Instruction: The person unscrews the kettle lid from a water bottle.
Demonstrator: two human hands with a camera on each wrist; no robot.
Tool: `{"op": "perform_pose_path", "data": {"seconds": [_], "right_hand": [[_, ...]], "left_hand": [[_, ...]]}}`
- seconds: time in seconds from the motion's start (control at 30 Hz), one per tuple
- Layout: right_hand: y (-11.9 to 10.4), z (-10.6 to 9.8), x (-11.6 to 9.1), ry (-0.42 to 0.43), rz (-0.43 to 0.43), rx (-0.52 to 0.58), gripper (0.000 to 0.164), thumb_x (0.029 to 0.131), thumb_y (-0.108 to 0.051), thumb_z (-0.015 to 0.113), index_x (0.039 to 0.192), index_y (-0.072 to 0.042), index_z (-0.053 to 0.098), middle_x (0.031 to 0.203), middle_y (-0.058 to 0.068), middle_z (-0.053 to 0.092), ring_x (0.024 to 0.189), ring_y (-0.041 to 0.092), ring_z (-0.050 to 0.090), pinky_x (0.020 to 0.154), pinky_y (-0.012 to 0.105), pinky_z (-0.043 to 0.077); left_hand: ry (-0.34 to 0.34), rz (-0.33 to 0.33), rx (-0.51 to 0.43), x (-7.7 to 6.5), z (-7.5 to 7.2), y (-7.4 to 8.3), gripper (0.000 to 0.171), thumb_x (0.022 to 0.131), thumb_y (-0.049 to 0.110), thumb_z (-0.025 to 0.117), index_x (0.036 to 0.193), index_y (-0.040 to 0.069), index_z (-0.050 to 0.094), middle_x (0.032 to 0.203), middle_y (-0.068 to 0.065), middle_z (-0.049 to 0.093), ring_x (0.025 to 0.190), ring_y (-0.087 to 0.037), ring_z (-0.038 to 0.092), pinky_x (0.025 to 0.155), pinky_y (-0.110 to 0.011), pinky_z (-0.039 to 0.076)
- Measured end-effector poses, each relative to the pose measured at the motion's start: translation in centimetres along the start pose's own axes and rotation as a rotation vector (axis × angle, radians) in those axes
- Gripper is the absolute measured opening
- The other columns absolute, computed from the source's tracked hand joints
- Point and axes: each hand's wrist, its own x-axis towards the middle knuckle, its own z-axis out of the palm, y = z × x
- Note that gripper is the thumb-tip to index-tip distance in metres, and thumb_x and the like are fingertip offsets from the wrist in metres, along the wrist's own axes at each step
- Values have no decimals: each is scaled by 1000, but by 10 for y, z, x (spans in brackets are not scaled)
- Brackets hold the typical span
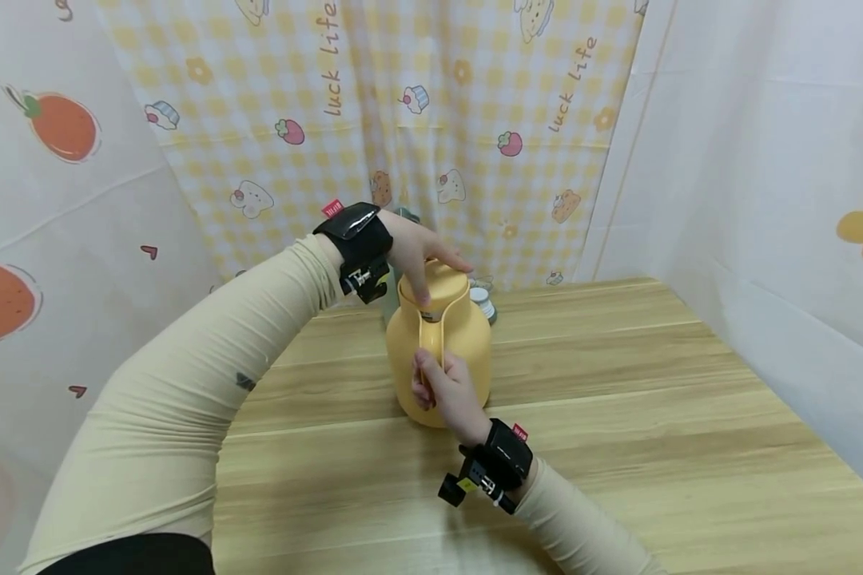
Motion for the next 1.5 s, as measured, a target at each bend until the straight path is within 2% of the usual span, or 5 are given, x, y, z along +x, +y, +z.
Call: {"op": "perform_pose_path", "data": {"seconds": [0.23,0.67,0.93,1.2,1.5], "right_hand": [[0,1,0,1,17,12,32,105,-25,42,82,-3,47,60,4,39,51,12,38,49,23,34],[2,1,-1,-3,49,24,34,105,-30,41,84,-5,47,61,3,40,52,13,39,51,24,35],[1,-1,-1,-11,49,24,33,105,-29,42,84,-5,48,62,4,40,52,13,39,51,24,35],[-2,0,-1,-6,42,8,37,105,-32,43,83,-3,48,60,4,39,51,13,38,50,24,34],[-3,0,-2,-9,38,-16,37,105,-31,42,83,-1,48,60,5,40,52,13,39,50,24,34]], "left_hand": [[49,-46,52,-2,4,4,79,84,36,76,151,32,35,157,-6,26,142,-26,23,113,-42,21],[113,-36,67,4,11,4,79,84,41,75,149,18,39,145,-8,44,130,-23,40,107,-39,30],[146,-44,84,4,11,6,78,83,44,75,148,17,41,142,-8,48,129,-23,42,107,-39,31],[180,-83,97,2,11,9,80,82,49,74,147,17,42,144,-8,46,130,-25,41,107,-41,32],[191,-82,96,3,12,10,80,81,49,75,146,16,44,142,-7,48,127,-23,44,105,-40,33]]}}
